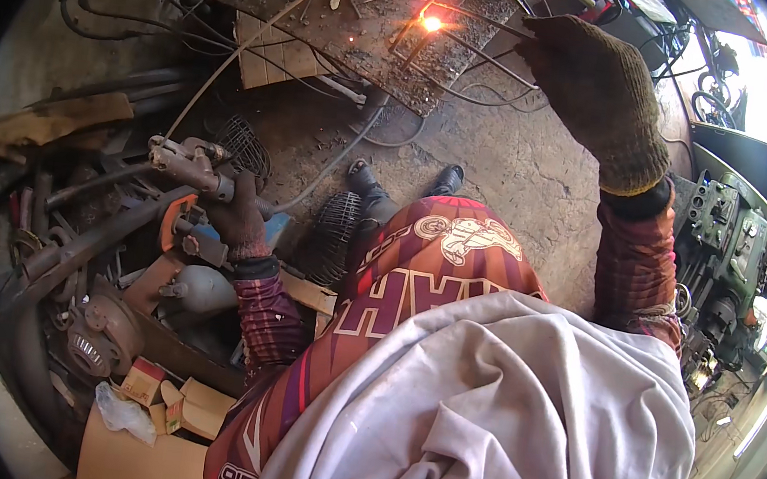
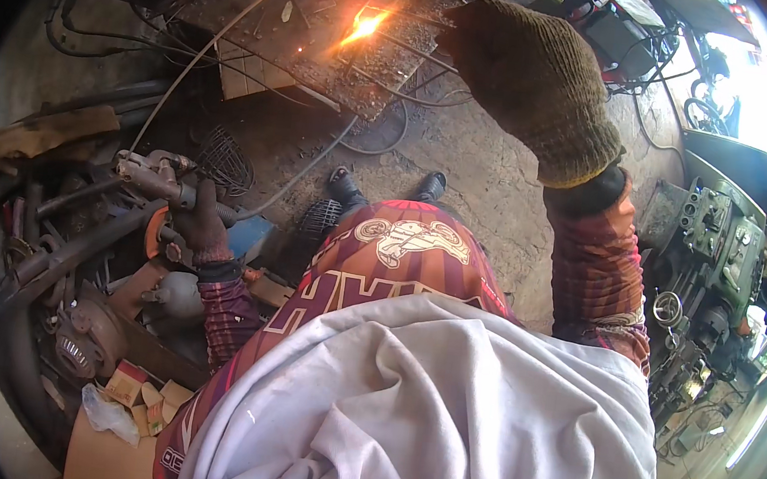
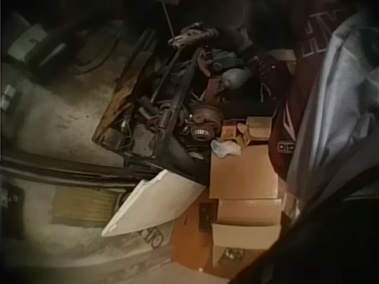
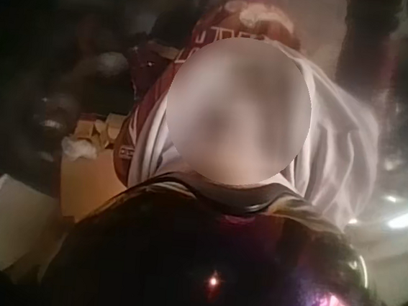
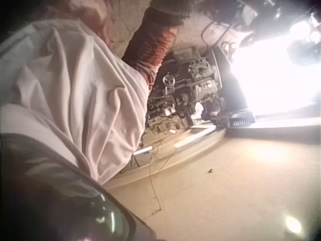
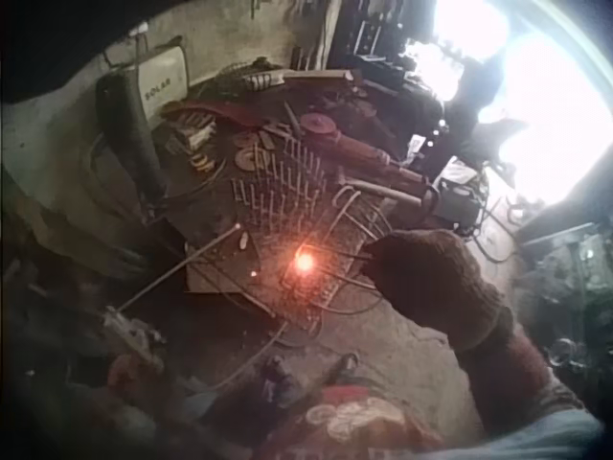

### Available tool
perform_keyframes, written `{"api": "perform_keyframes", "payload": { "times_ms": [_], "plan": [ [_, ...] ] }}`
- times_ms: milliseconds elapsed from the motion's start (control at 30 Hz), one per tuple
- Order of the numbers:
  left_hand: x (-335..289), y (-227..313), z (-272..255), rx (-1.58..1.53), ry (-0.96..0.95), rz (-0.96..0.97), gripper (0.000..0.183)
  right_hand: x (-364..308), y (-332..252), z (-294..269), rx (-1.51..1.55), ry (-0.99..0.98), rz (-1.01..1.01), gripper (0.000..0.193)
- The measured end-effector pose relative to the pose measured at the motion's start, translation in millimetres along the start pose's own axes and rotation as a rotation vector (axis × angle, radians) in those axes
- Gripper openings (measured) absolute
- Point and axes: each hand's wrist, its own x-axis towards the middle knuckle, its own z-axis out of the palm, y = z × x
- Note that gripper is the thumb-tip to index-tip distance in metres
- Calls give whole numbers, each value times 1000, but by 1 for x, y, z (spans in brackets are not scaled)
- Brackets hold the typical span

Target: The person welds metal rods into a circular frame, using a welding torch to join the metal and a hammer to knock off slag, then uses an angle grinder to smooth the joints.

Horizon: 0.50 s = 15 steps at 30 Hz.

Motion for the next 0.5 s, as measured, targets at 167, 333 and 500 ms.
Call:
{"api": "perform_keyframes", "payload": {
  "times_ms": [167, 333, 500],
  "plan": [
    [-6, -10, -7, 55, 42, -23, 38, -7, -30, -22, 8, -67, 129, 19],
    [-13, -5, -6, 39, 34, -27, 38, -22, -50, -13, -84, -79, -7, 18],
    [-12, -18, -8, 33, 15, 86, 39, -14, -63, -6, -54, -178, 121, 21]
  ]
}}
